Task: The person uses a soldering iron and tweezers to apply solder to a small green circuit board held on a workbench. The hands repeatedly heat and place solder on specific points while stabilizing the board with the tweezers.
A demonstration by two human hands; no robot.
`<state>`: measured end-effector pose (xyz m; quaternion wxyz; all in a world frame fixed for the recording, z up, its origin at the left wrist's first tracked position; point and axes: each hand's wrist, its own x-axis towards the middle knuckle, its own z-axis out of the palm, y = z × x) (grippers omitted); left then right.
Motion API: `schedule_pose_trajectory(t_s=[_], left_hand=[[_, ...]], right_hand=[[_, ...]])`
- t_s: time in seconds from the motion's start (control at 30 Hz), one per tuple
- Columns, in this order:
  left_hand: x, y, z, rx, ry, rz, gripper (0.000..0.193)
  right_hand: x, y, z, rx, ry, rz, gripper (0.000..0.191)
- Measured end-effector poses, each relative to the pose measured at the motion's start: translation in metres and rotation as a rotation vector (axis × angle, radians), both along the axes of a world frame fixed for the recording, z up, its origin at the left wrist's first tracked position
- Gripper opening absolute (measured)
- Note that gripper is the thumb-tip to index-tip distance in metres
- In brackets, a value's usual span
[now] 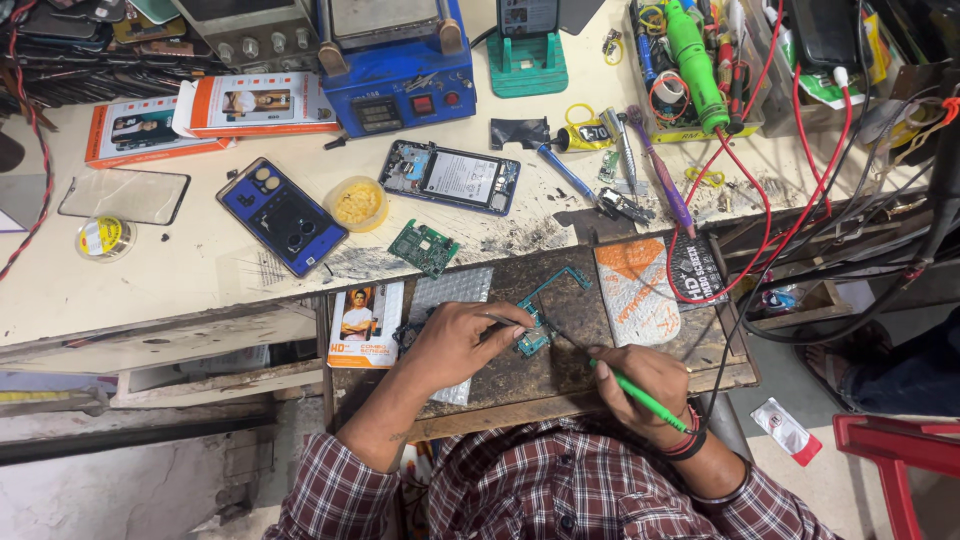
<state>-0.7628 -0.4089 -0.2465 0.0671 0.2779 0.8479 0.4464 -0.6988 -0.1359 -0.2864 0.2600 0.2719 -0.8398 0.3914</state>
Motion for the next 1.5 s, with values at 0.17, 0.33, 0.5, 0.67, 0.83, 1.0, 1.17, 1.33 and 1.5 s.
schedule_pose_trajectory(t_s=[0.17,0.33,0.5,0.67,0.83,1.0,1.17,1.33,1.5], left_hand=[[-0.003,0.001,0.0,-0.269,-0.203,0.058,0.02],[-0.005,0.002,0.002,0.0,-0.025,-0.001,0.016],[-0.005,0.003,0.006,-0.156,-0.163,0.053,0.019],[-0.023,-0.005,-0.023,0.061,0.073,-0.041,0.013],[-0.058,-0.016,-0.055,-0.018,0.002,-0.017,0.016],[-0.09,-0.018,-0.072,0.037,0.039,-0.031,0.016],[-0.121,-0.018,-0.085,0.045,0.049,-0.037,0.015],[-0.125,-0.018,-0.085,0.038,0.067,-0.035,0.016],[-0.128,-0.018,-0.084,0.038,0.076,-0.04,0.015]], right_hand=[[-0.003,0.002,-0.001,-0.007,0.022,0.039,0.007],[-0.004,0.002,0.0,0.005,-0.012,-0.036,0.006],[-0.003,0.001,0.001,0.022,0.012,-0.059,0.006],[-0.021,-0.002,-0.021,0.009,0.03,0.015,0.009],[-0.055,-0.01,-0.046,0.004,-0.03,0.002,0.011],[-0.087,-0.011,-0.062,0.021,-0.032,-0.002,0.012],[-0.118,-0.01,-0.074,0.034,-0.045,-0.013,0.014],[-0.123,-0.011,-0.074,0.024,-0.037,0.013,0.011],[-0.126,-0.011,-0.074,0.044,-0.038,0.008,0.011]])
